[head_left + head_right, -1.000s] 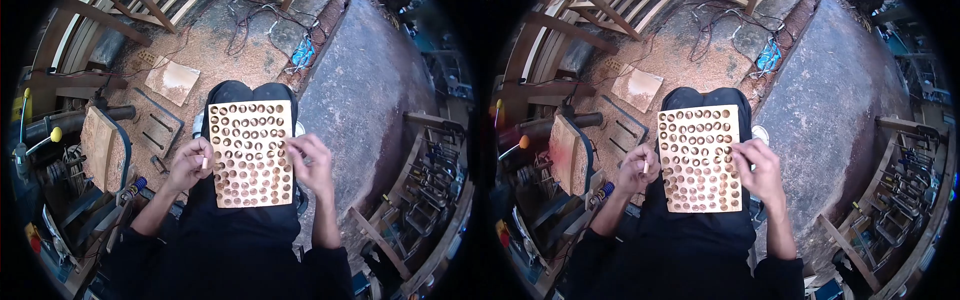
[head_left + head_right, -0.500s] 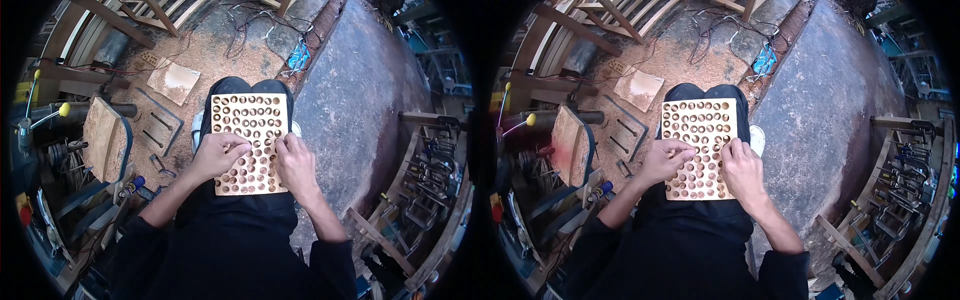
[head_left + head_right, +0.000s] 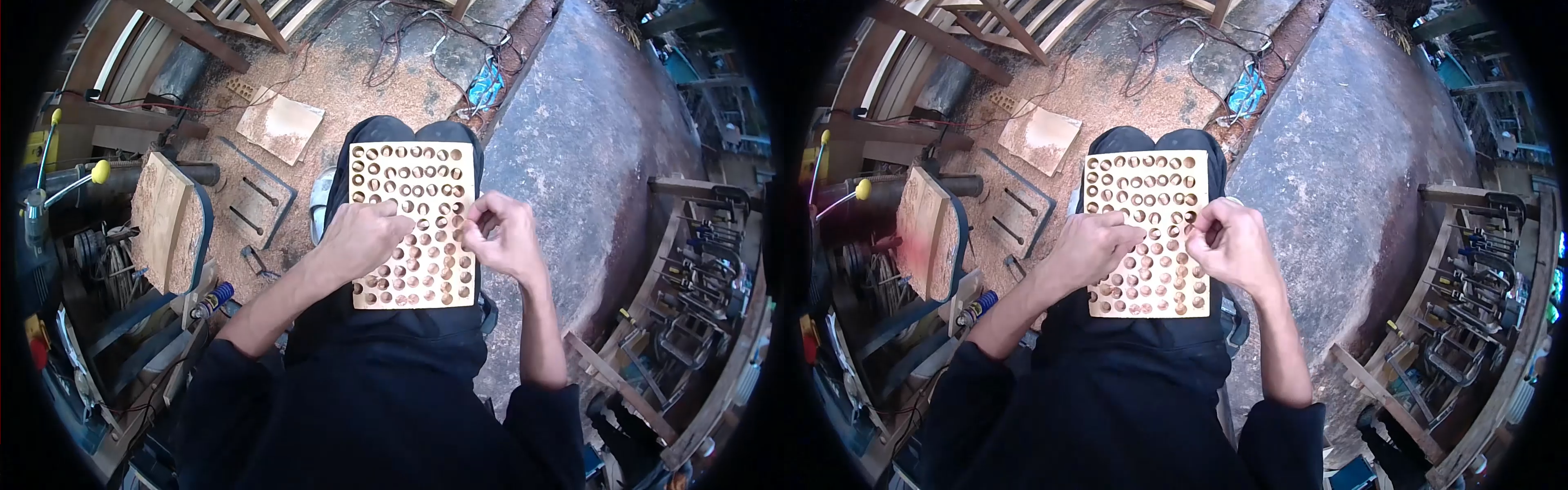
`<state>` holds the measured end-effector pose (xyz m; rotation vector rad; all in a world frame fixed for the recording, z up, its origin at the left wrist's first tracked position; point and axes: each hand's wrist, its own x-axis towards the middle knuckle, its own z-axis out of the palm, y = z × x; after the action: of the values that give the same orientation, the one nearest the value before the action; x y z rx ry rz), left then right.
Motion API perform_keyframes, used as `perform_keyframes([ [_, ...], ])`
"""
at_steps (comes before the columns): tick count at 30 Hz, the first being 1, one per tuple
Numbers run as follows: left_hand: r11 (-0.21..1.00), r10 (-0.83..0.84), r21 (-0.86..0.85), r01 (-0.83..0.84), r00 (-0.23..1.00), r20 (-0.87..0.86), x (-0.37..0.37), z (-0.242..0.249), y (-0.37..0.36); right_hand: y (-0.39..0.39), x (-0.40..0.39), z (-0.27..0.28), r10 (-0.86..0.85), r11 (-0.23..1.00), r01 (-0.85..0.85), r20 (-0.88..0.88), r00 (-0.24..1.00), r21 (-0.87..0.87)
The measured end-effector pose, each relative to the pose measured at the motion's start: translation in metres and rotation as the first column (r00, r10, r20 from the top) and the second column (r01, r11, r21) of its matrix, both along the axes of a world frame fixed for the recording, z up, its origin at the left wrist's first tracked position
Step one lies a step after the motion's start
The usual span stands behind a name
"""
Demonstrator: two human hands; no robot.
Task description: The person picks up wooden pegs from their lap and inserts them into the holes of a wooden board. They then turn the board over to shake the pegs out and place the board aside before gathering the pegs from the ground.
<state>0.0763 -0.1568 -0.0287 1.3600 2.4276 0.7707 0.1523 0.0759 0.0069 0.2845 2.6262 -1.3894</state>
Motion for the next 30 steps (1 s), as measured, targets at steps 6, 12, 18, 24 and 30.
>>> perform_keyframes([
  [6,0.987,-0.147,-0.064,0.148,0.989,0.025,-0.02,-0.002,0.002,-0.012,0.038,-0.052,-0.203,0.132,0.016,-0.011,0.979,-0.991],
  [12,0.961,-0.254,-0.133,0.241,0.963,-0.09,-0.018,-0.006,0.001,-0.035,0.036,-0.03,-0.284,0.826,0.271,0.05,0.958,-0.494],
  [18,0.934,-0.326,-0.231,0.272,0.914,-0.243,-0.013,-0.009,-0.001,-0.036,0.019,-0.023,0.09,0.936,-0.003,-0.229,0.969,0.353],
  [24,0.909,-0.368,-0.293,0.296,0.899,-0.236,-0.019,0.002,0.009,-0.028,0.005,-0.018,0.357,0.82,-0.253,-0.114,0.927,0.513],
  [30,0.934,-0.153,0.25,-0.256,0.346,0.926,-0.022,0.004,0.004,-0.01,-0.007,-0.03,0.653,0.634,-0.456,-0.116,0.748,0.625],
])
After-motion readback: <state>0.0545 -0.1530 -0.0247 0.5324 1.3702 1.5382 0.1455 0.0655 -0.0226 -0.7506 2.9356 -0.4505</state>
